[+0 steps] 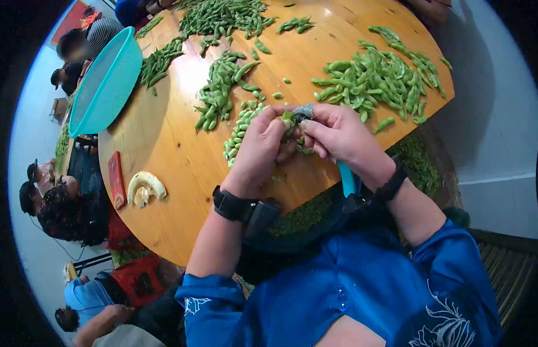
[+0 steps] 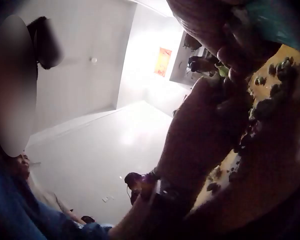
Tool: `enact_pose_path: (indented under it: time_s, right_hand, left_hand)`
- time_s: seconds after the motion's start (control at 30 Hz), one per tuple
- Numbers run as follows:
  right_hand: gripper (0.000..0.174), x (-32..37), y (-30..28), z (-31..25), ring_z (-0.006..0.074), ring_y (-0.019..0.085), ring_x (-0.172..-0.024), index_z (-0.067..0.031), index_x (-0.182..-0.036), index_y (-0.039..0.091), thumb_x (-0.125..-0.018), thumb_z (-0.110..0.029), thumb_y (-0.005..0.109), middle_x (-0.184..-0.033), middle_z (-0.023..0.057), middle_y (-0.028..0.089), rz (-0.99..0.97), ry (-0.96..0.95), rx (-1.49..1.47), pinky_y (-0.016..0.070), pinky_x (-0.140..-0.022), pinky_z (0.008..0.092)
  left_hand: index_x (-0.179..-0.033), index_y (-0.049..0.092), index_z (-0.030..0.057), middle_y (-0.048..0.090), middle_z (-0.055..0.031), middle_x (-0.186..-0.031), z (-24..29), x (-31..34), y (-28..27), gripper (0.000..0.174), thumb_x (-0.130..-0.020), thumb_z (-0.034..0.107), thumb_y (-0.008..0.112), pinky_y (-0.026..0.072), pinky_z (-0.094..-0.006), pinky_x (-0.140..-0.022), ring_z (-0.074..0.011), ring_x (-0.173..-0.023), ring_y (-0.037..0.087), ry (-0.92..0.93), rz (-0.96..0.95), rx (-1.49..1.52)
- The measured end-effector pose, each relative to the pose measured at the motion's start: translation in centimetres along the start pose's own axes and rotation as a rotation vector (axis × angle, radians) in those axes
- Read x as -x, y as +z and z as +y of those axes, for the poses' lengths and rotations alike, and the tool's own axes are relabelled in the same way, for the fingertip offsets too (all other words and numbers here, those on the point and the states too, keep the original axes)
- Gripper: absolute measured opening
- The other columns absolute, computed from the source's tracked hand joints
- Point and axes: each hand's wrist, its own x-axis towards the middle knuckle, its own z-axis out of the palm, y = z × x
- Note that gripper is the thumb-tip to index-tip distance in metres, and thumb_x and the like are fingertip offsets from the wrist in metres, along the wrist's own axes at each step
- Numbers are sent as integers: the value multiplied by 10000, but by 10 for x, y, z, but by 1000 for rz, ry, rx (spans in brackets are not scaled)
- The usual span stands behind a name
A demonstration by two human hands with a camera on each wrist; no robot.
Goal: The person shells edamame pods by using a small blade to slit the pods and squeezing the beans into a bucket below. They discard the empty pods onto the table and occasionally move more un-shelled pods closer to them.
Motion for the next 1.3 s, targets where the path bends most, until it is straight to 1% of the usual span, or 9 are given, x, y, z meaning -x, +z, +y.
enact_pose_path:
  time_s: [0.23, 0.5, 0.57, 0.63, 0.67, 0.77, 0.97, 1.17, 1.3]
  right_hand:
    - [226, 3, 6, 1, 17, 474, -482, -28, -1090, 630, -909, -102, 515, -635, -37, 554, 58, -96, 28, 394, -442, 170]
    - [236, 3, -55, -4, -12, 471, -467, -43, -1124, 593, -917, -133, 527, -684, -27, 574, 280, -134, -123, 329, -367, 138]
    - [157, 4, -82, -7, 31, 433, -464, -34, -957, 634, -908, -137, 527, -645, -32, 548, 408, -127, 149, 342, -423, 197]
    - [136, 8, -112, 1, 37, 437, -477, -26, -907, 615, -902, -130, 528, -635, -24, 542, 451, -166, 260, 343, -434, 211]
    - [130, 8, -121, 4, 44, 441, -490, -19, -857, 597, -897, -123, 529, -625, -17, 536, 500, -193, 376, 344, -445, 226]
    - [144, 18, -129, -1, 53, 455, -524, -8, -803, 564, -894, -113, 524, -615, -5, 528, 503, -114, 351, 355, -472, 235]
    - [158, 27, -123, 7, 44, 467, -577, -5, -980, 614, -903, -97, 512, -644, -12, 532, 446, -155, 311, 360, -494, 227]
    - [224, 35, -96, -9, 50, 486, -560, -17, -1080, 615, -902, -94, 503, -660, -3, 548, 319, -127, 251, 390, -497, 218]
    - [252, 22, -74, -14, 49, 483, -468, -35, -1110, 612, -904, -104, 485, -662, 7, 576, 155, -99, 88, 401, -436, 208]
  left_hand:
    - [-1183, 481, 8, 584, -25, -825, 0, -2, -3, 330, -875, 67, 378, 360, -184, -480, -53, -539, 463, -89, -6, 99]
    - [-1022, 653, 3, 651, -87, -1046, 3, 8, -3, 295, -803, 16, 456, 482, -279, -595, -138, -605, 569, 181, 139, -749]
    - [-943, 681, 39, 647, -112, -1032, 3, 8, -6, 236, -783, 41, 508, 481, -340, -702, -232, -755, 604, 213, 152, -879]
    - [-918, 667, 40, 654, -92, -997, 12, 9, -5, 202, -747, 25, 561, 461, -355, -844, -251, -917, 593, 597, 228, -1390]
    - [-895, 654, 35, 630, -123, -975, 23, 4, -5, 188, -711, 40, 612, 433, -402, -883, -311, -983, 554, 453, 279, -1431]
    - [-949, 650, 32, 611, -141, -1000, 32, -32, -34, 228, -726, 67, 619, 442, -408, -861, -316, -976, 561, 534, 415, -1572]
    - [-883, 636, 13, 605, -157, -927, 46, -103, -51, 180, -719, 29, 563, 460, -423, -831, -344, -923, 564, 611, 486, -1636]
    - [-850, 634, 23, 606, -136, -902, 50, -105, -49, 136, -791, 70, 521, 487, -428, -755, -341, -847, 605, 438, 477, -1826]
    - [-1020, 653, 39, 645, -152, -968, 34, -62, -23, 227, -833, 46, 525, 501, -370, -728, -318, -830, 635, 541, 240, -1265]
